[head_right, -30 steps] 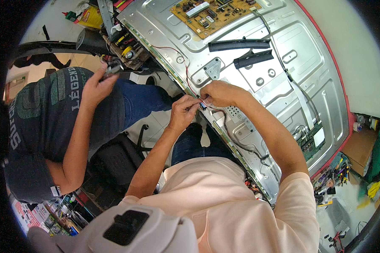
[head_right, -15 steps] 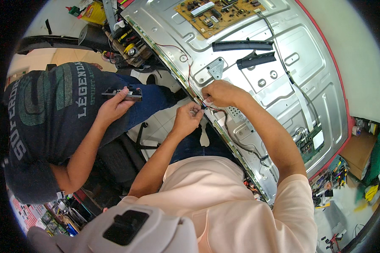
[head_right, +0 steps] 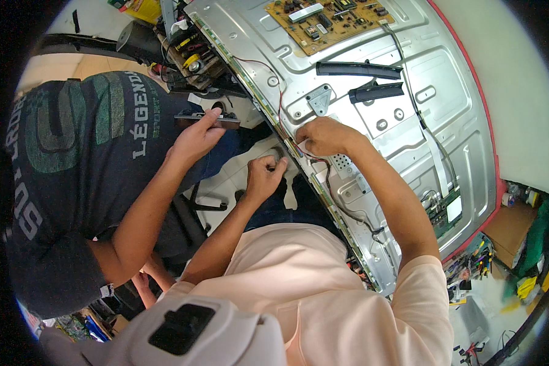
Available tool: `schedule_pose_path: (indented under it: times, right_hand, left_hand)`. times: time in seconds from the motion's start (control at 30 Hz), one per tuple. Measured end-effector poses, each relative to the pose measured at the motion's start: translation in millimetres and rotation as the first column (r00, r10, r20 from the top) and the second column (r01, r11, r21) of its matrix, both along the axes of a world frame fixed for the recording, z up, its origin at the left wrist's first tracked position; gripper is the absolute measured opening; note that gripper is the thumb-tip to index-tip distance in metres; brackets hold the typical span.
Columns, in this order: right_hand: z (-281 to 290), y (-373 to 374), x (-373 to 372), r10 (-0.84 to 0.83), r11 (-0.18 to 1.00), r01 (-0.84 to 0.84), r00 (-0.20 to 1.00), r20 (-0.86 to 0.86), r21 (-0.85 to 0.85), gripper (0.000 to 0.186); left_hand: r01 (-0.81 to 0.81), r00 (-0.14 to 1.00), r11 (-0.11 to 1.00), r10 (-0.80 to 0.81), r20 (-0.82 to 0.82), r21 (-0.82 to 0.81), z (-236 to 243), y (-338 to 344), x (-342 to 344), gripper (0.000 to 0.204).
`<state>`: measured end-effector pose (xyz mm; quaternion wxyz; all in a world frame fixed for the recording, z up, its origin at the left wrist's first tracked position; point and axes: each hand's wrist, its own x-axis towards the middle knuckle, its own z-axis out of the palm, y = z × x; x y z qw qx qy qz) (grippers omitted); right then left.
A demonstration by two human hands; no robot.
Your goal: The person connects wires and handles internal circuit boards of a television by hand while another person assists.
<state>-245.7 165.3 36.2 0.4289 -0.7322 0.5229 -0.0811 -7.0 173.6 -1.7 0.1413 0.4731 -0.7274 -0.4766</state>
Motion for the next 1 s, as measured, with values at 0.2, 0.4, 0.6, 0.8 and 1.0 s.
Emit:
schedule_pose_path:
  times: [0.2, 0.4, 0.6, 0.8, 1.0]
  right_hand:
    - [8.4, 7.0, 10.7, -0.153, 0.988, 0.154, 0.988, -0.036, 0.016, 0.021]
    - [16.9, 13.6, 13.9, -0.055, 0.994, 0.046, 0.994, -0.09, -0.094, 0.031]
    - [17.6, 10.6, 10.8, 0.018, 0.999, -0.026, 0.983, -0.184, -0.043, 0.038]
    - [13.9, -0.3, 3.9, 0.063, 0.997, -0.064, 0.997, 0.044, 0.037, 0.031]
    - [11.3, -3.6, 10.2, -0.072, 0.991, 0.068, 0.997, 0.033, 0.117, 0.016]
  left_hand:
    - [-0.175, 0.972, 0.97, 0.197, -0.127, 0.171, -24.0, -2.8, -17.6, 0.04]
    - [-0.22, 0.914, 0.864, 0.345, -0.215, 0.452, -12.1, -3.2, -26.1, 0.043]
    - [-0.307, 0.892, 0.851, 0.413, -0.184, 0.426, -7.9, -5.0, -26.3, 0.041]
    - [-0.323, 0.869, 0.858, 0.436, -0.234, 0.399, -15.7, -5.0, -27.7, 0.04]
    - [-0.333, 0.874, 0.819, 0.455, -0.173, 0.467, -17.2, -2.8, -29.9, 0.037]
